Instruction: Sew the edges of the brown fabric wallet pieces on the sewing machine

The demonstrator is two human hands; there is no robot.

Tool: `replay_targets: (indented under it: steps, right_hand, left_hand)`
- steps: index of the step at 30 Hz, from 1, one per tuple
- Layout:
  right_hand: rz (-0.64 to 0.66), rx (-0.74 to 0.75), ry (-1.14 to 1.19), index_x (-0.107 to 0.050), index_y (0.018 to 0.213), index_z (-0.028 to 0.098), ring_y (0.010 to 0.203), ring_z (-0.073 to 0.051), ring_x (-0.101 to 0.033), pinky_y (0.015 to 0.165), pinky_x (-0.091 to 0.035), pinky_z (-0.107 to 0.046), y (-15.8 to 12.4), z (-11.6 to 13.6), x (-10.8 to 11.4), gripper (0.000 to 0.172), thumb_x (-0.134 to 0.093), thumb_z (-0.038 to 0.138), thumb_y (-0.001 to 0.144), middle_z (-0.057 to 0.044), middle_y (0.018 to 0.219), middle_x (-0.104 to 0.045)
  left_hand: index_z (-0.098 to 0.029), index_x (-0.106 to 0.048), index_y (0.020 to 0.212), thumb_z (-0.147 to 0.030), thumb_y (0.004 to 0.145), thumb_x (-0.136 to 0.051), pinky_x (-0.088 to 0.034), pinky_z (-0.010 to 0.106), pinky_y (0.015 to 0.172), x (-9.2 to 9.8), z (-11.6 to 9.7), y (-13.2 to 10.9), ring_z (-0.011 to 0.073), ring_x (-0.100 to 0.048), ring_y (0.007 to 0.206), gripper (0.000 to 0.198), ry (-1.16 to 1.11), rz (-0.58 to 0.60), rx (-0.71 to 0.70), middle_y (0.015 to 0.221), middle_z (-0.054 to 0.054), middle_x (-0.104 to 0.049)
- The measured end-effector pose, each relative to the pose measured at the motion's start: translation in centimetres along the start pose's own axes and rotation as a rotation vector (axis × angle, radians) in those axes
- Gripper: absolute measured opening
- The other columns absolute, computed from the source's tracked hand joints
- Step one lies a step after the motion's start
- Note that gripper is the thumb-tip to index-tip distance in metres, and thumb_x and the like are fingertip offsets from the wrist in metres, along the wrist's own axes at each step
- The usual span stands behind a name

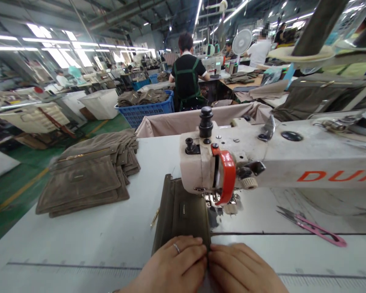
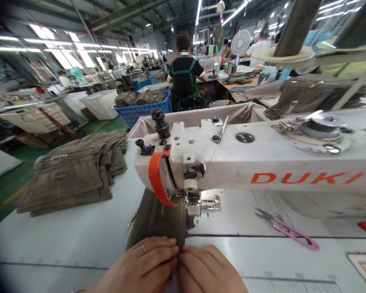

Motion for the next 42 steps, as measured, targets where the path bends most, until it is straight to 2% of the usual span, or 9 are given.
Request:
replay_targets:
  steps: [2, 5, 10, 17, 24, 28, 31, 36, 42]
  right_hand:
    - [-0.023, -0.003, -0.022, -0.066, 0.092, 0.017, 0.081, -0.014, -0.065, 0.076, -0.051, -0.025, 0.2, -0.5, 0.0, 0.037, -0.03, 0.013, 0.1, -0.002, 0.088, -0.071]
    - [-0.039, -0.013, -0.015, -0.066, 0.096, 0.017, 0.083, -0.015, -0.065, 0.076, -0.051, -0.028, 0.3, -1.3, 0.0, 0.038, -0.029, 0.015, 0.1, -0.003, 0.091, -0.071]
    - [0.136, -0.055, 0.062, -0.064, 0.105, 0.016, 0.089, -0.018, -0.064, 0.079, -0.053, -0.031, 0.8, -2.6, -1.1, 0.025, -0.042, 0.013, 0.094, -0.006, 0.097, -0.069]
    - [0.208, -0.108, -0.006, -0.063, 0.106, 0.016, 0.086, -0.021, -0.063, 0.075, -0.054, -0.038, 2.3, -4.2, -1.7, 0.024, -0.05, 0.012, 0.087, -0.007, 0.097, -0.068]
    - [0.28, -0.151, -0.109, -0.061, 0.11, 0.017, 0.093, -0.027, -0.061, 0.079, -0.053, -0.045, 2.9, -6.3, -2.8, 0.028, -0.05, 0.015, 0.085, -0.011, 0.103, -0.065]
    - [0.274, -0.185, -0.105, -0.058, 0.118, 0.017, 0.093, -0.027, -0.06, 0.079, -0.053, -0.044, 2.9, -7.1, -2.9, 0.033, -0.048, 0.015, 0.086, -0.011, 0.107, -0.064]
    - [0.265, -0.192, -0.131, -0.061, 0.112, 0.016, 0.088, -0.028, -0.06, 0.074, -0.053, -0.044, 2.9, -7.3, -3.1, 0.028, -0.047, 0.015, 0.087, -0.011, 0.102, -0.065]
    - [0.231, -0.179, -0.158, -0.065, 0.107, 0.016, 0.086, -0.026, -0.059, 0.073, -0.052, -0.041, 2.8, -7.2, -2.8, 0.026, -0.047, 0.015, 0.088, -0.012, 0.099, -0.064]
    - [0.219, -0.199, -0.135, -0.065, 0.105, 0.016, 0.086, -0.026, -0.058, 0.073, -0.051, -0.04, 3.0, -7.4, -2.6, 0.025, -0.047, 0.015, 0.088, -0.012, 0.098, -0.064]
  left_hand:
    - [-0.018, -0.065, 0.096, -0.014, 0.095, -0.046, -0.053, 0.026, 0.093, 0.0, 0.2, 0.1, 0.0138, -0.064, 0.098, 0.019, -0.016, 0.023, -0.01, 0.099, 0.001, -0.07]
    - [-0.014, -0.063, 0.104, -0.014, 0.096, -0.041, -0.05, 0.028, 0.098, -0.3, 0.7, 0.6, 0.0156, -0.062, 0.104, 0.023, -0.079, 0.117, -0.026, 0.105, 0.005, -0.069]
    - [-0.012, -0.057, 0.116, -0.013, 0.096, -0.043, -0.045, 0.03, 0.104, -1.0, 2.2, 1.1, 0.016, -0.055, 0.114, 0.025, -0.153, 0.24, -0.017, 0.118, 0.006, -0.063]
    - [-0.013, -0.057, 0.116, -0.014, 0.095, -0.047, -0.044, 0.027, 0.104, -1.6, 4.5, 1.7, 0.0136, -0.056, 0.114, 0.023, -0.135, 0.163, -0.045, 0.118, 0.005, -0.064]
    - [-0.016, -0.059, 0.114, -0.014, 0.094, -0.048, -0.047, 0.029, 0.101, -2.6, 7.0, 3.0, 0.0149, -0.058, 0.111, 0.022, -0.044, 0.175, -0.012, 0.117, 0.004, -0.065]
    - [-0.015, -0.059, 0.109, -0.015, 0.096, -0.044, -0.047, 0.029, 0.098, -3.4, 8.2, 3.8, 0.0152, -0.06, 0.107, 0.02, -0.004, 0.175, -0.021, 0.108, 0.004, -0.068]
    - [-0.016, -0.061, 0.103, -0.017, 0.097, -0.044, -0.049, 0.032, 0.094, -3.7, 9.1, 4.5, 0.0172, -0.063, 0.101, 0.019, 0.037, 0.184, 0.012, 0.1, 0.003, -0.069]
    - [-0.016, -0.063, 0.101, -0.013, 0.093, -0.051, -0.047, 0.032, 0.096, -3.4, 9.8, 5.5, 0.0178, -0.061, 0.102, 0.016, 0.099, 0.188, 0.065, 0.1, 0.004, -0.069]
    - [-0.017, -0.065, 0.102, -0.013, 0.089, -0.055, -0.047, 0.034, 0.096, -3.3, 9.8, 5.6, 0.0208, -0.061, 0.104, 0.017, 0.145, 0.203, 0.087, 0.104, 0.005, -0.069]
Point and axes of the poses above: each hand's wrist, its own y-axis towards the middle knuckle, its own x-axis out of the back of the hand, z = x × y, the point moved 10 cm from there along y, towards the middle knuckle
